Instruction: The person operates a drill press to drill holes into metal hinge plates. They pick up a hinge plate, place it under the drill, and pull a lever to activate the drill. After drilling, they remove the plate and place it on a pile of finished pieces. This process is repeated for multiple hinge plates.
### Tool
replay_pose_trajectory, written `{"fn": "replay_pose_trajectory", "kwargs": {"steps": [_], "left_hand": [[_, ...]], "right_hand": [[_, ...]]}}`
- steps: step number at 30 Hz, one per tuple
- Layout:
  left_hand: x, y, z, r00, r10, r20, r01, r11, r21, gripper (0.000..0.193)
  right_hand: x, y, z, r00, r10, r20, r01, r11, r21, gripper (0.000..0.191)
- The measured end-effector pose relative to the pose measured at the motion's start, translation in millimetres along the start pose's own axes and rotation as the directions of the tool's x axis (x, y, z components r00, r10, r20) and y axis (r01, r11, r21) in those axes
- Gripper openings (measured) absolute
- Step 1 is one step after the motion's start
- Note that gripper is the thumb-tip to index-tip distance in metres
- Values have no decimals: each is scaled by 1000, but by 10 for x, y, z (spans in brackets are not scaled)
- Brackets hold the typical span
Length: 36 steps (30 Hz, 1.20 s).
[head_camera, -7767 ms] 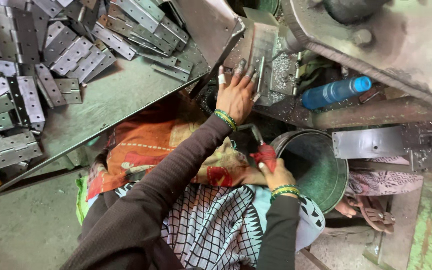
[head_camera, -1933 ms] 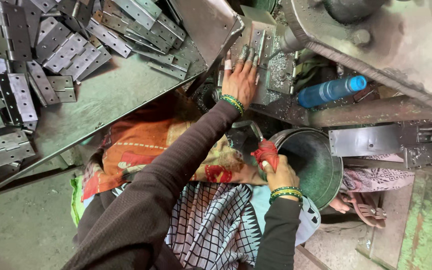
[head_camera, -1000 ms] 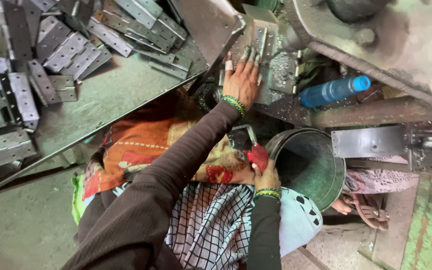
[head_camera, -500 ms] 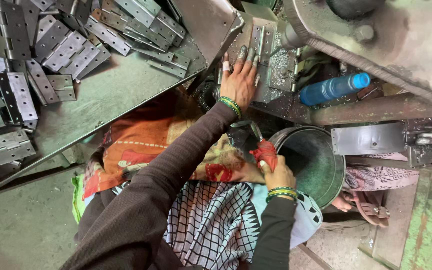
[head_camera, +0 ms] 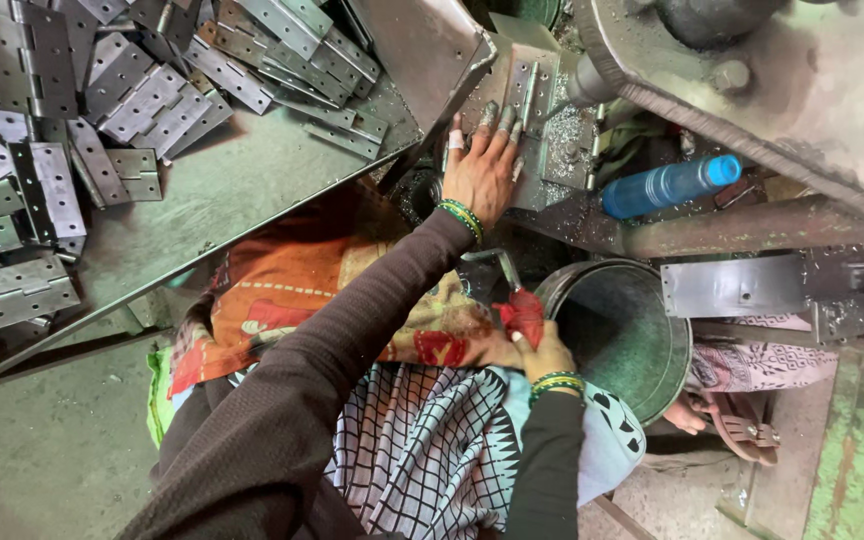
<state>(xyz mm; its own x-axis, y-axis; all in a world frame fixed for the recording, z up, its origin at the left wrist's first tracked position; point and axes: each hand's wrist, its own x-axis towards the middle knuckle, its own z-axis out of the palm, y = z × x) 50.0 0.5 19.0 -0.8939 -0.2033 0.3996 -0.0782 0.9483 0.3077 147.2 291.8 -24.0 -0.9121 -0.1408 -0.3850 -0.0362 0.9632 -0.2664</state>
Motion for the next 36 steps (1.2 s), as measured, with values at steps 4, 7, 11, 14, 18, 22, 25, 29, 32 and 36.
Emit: {"fn": "replay_pose_trajectory", "kwargs": {"steps": [4,7,11,14,18,22,25,29,32,36], "left_hand": [[-29,-6,41,999,-10,41,14,996,-89,49],[-42,-3,76,1000,-14,0,14,996,-93,50],[-26,-10,84,1000,-7,-14,5,997,-79,47],[-17,-28,59,999,-12,43,15,998,-59,48],[-18,-23,35,1000,-6,-29,3,995,-100,54],[-23,-33,46,998,-4,65,6,1000,-27,52],[-12,-41,61,994,-17,108,26,996,-82,51],[14,-34,72,1000,-5,-20,4,999,-38,53],[36,-19,78,997,-33,68,37,997,-66,53],[32,-13,84,998,-37,51,38,999,-14,57]], "right_hand": [[-125,-10,-268,999,8,-44,-11,998,-66,48],[-133,-9,-73,995,47,-88,-49,999,-22,50],[-14,78,375,985,0,-172,3,1000,18,60],[45,193,516,989,69,-131,-68,998,12,58],[38,187,318,998,42,-38,-42,999,15,64],[-21,-18,-155,997,31,67,-28,999,-47,60],[-155,-74,-429,999,-21,-27,20,999,-36,54],[-152,-34,-248,998,22,-63,-28,995,-98,52],[-35,8,217,999,35,-40,-33,998,53,52],[49,81,476,994,54,-93,-55,998,-5,56]]}}
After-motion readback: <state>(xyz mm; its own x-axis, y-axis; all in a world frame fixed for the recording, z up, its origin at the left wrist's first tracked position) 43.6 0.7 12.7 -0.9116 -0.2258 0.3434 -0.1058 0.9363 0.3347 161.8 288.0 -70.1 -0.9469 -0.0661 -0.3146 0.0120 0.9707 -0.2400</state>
